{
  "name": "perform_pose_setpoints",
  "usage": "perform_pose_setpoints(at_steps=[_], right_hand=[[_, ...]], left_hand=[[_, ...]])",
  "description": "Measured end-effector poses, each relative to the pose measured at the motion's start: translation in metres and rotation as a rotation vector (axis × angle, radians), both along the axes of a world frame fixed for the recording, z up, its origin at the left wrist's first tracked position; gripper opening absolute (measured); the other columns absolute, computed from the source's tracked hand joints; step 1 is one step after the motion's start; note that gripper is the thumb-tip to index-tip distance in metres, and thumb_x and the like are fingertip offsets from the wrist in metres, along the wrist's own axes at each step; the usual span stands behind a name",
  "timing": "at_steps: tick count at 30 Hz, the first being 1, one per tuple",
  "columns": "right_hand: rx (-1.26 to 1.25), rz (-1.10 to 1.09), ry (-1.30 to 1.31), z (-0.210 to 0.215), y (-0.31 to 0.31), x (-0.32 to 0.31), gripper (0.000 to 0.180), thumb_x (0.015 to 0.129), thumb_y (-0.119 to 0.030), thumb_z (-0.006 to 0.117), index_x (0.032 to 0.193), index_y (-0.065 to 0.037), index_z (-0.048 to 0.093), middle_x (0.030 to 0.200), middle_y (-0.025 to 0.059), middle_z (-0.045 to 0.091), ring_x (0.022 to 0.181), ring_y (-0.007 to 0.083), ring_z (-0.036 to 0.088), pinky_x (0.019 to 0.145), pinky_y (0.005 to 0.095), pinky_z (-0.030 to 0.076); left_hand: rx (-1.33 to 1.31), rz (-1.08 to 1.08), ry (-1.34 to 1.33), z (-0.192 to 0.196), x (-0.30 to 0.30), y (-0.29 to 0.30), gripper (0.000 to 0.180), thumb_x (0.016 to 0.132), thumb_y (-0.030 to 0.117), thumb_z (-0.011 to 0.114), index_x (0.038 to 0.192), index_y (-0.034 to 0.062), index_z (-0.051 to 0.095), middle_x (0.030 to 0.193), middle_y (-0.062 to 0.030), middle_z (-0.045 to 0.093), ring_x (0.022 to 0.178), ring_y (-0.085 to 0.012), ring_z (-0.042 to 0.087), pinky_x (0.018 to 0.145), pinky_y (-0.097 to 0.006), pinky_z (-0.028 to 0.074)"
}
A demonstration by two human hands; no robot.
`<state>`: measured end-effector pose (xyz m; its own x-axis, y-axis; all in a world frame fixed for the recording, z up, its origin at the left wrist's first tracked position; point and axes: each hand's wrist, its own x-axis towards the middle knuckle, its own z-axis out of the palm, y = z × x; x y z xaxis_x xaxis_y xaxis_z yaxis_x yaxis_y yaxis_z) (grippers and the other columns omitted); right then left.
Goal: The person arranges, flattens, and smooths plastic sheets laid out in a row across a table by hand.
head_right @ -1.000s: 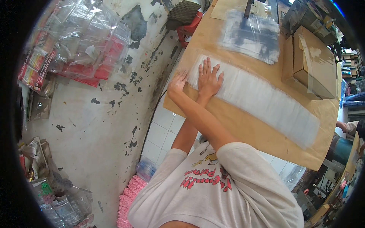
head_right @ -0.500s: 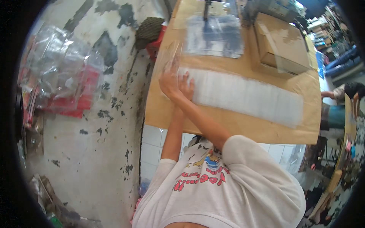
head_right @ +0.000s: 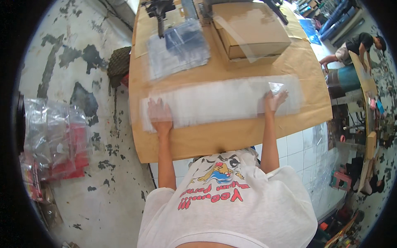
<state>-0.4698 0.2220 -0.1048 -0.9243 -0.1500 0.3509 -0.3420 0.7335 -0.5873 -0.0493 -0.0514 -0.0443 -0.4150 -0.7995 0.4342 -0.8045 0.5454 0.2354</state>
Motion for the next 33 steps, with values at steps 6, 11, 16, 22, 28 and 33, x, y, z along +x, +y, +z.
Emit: perform_pose_setpoints(at_steps=[6,11,16,22,28,33], right_hand=[[0.252,0.162,0.108,0.043,0.046,-0.073,0.073,0.1,-0.042,0.053,0.15,0.007,0.033,0.158,0.029,0.028,0.149,0.0438,0.022,0.122,0.0523,0.015],[0.401,0.449,0.233,0.05,0.059,-0.09,0.061,0.101,-0.036,0.054,0.145,0.005,0.044,0.153,0.0261,0.039,0.145,0.0436,0.031,0.121,0.0489,0.023],[0.391,0.52,0.301,0.053,0.055,-0.119,0.055,0.102,-0.028,0.051,0.147,0.003,0.043,0.154,0.024,0.039,0.147,0.0382,0.03,0.123,0.0443,0.022],[0.416,0.583,0.095,0.057,0.049,-0.128,0.054,0.105,-0.027,0.048,0.15,0.001,0.04,0.158,0.0234,0.034,0.15,0.0366,0.025,0.124,0.0432,0.021],[0.394,0.632,0.108,0.046,0.052,-0.143,0.053,0.104,-0.025,0.047,0.15,0.001,0.04,0.158,0.0231,0.034,0.15,0.0361,0.025,0.124,0.0426,0.02],[0.445,0.76,0.078,0.049,0.052,-0.158,0.054,0.104,-0.021,0.044,0.151,0.003,0.035,0.159,0.0228,0.032,0.151,0.035,0.024,0.125,0.0425,0.019]], left_hand=[[-0.009,0.047,-0.044,-0.007,0.006,-0.001,0.042,0.097,0.026,0.057,0.134,0.004,0.059,0.149,-0.0285,0.045,0.14,-0.0434,0.04,0.117,-0.051,0.03],[0.055,-0.081,-0.013,-0.035,0.04,-0.01,0.045,0.1,0.016,0.05,0.14,-0.0032,0.051,0.156,-0.0287,0.035,0.145,-0.0433,0.033,0.12,-0.049,0.026],[0.428,-0.329,-0.023,0.001,0.055,0.011,0.049,0.099,0.015,0.051,0.142,-0.0078,0.047,0.156,-0.0274,0.034,0.147,-0.038,0.032,0.123,-0.042,0.023],[1.361,-0.114,-0.293,0.112,0.054,0.01,0.063,0.091,0.031,0.067,0.142,-0.0009,0.05,0.155,-0.0234,0.039,0.147,-0.0323,0.035,0.12,-0.036,0.029],[0.402,-0.087,-0.23,0.065,0.018,0.03,0.074,0.089,0.055,0.066,0.148,0.0141,0.049,0.16,-0.0176,0.034,0.147,-0.0328,0.033,0.12,-0.048,0.022],[0.173,-0.097,-0.178,0.002,0.025,0.021,0.073,0.092,0.058,0.057,0.151,0.0174,0.044,0.162,-0.0149,0.032,0.147,-0.0341,0.032,0.12,-0.06,0.011]])
